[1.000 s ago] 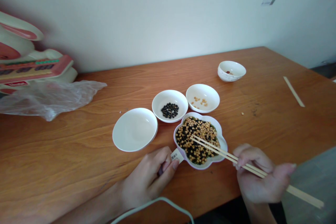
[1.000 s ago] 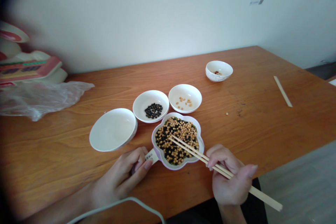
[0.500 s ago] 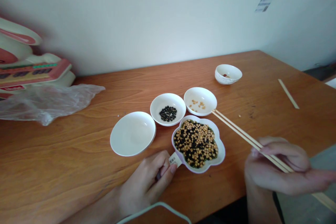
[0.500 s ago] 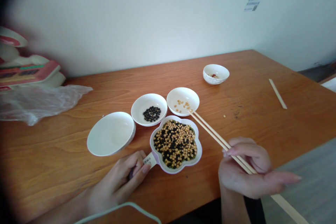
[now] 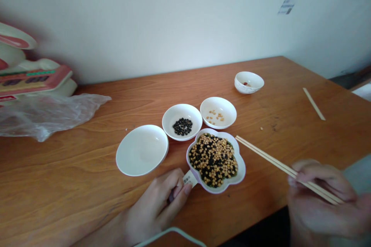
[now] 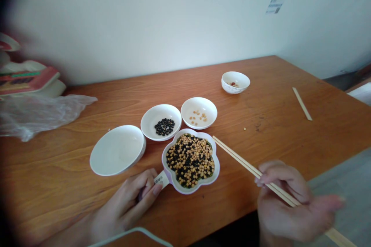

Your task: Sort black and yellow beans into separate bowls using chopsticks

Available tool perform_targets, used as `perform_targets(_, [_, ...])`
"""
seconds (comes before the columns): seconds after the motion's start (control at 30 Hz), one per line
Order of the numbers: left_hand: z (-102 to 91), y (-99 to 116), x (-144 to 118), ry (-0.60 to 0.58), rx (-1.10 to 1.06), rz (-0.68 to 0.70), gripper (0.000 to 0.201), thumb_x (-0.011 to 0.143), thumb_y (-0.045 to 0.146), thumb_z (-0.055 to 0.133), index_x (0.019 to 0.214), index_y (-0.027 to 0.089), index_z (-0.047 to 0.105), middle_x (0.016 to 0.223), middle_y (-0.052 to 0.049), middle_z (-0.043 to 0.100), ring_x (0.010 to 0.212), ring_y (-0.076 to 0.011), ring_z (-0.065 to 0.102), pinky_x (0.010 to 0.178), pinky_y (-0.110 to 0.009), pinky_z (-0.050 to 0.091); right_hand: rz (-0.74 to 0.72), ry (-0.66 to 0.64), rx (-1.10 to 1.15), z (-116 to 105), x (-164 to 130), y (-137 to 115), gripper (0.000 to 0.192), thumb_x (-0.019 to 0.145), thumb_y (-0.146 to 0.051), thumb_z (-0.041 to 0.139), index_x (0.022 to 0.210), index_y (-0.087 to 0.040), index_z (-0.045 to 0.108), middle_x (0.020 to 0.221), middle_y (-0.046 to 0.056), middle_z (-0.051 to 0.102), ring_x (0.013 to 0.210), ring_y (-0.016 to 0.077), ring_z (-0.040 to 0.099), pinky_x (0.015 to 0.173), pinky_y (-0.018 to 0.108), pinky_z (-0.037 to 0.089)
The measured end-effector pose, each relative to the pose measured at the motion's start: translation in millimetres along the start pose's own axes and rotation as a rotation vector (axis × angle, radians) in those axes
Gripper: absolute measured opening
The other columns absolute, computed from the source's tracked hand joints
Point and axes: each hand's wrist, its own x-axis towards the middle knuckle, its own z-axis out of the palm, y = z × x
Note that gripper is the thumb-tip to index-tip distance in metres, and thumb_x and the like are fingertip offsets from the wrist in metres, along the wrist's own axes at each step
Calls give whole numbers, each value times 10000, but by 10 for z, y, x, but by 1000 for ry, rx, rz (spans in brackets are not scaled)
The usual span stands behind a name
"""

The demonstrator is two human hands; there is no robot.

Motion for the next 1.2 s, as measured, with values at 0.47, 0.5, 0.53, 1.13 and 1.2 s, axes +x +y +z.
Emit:
perform_targets(0.47, [2, -12, -9, -30, -31, -43, 294, 1111, 309, 446, 835, 231, 379, 803, 28, 486, 672, -116, 407, 617, -267, 338, 295, -395, -303, 95, -87, -483, 856, 914, -885, 160, 619, -240, 638, 624, 59, 585, 612, 226, 535, 573, 354, 393])
perform_targets(0.5, [1, -9, -4, -28, -33, -44, 295, 1112, 312, 445, 836, 231, 378, 804, 28, 486, 673, -117, 406, 618, -268, 338, 285, -394, -309, 69, -93, -479, 856, 914, -885, 158, 627, -241, 643, 636, 63, 594, 623, 233, 543, 576, 359, 392])
perform_targets(0.53, [1, -7, -2, -28, -35, -44, 295, 1112, 313, 445, 837, 232, 377, 804, 29, 484, 673, -117, 405, 618, -268, 338, 279, -392, -315, 37, -101, -474, 853, 912, -887, 160, 636, -243, 648, 651, 67, 603, 634, 241, 549, 580, 367, 389])
perform_targets(1.13, [30, -78, -18, -15, -65, -18, 277, 1110, 275, 452, 846, 238, 376, 823, 27, 483, 690, -121, 399, 638, -251, 366, 272, -431, -302, -14, -124, -461, 836, 938, -855, 106, 689, -255, 632, 673, 48, 606, 658, 229, 546, 590, 346, 372])
perform_targets(1.2, [31, -88, -23, -17, -71, -13, 265, 1108, 264, 453, 854, 237, 385, 830, 24, 497, 696, -122, 406, 641, -250, 367, 272, -446, -294, -10, -128, -451, 835, 939, -853, 91, 694, -256, 622, 672, 43, 600, 657, 227, 542, 597, 345, 375])
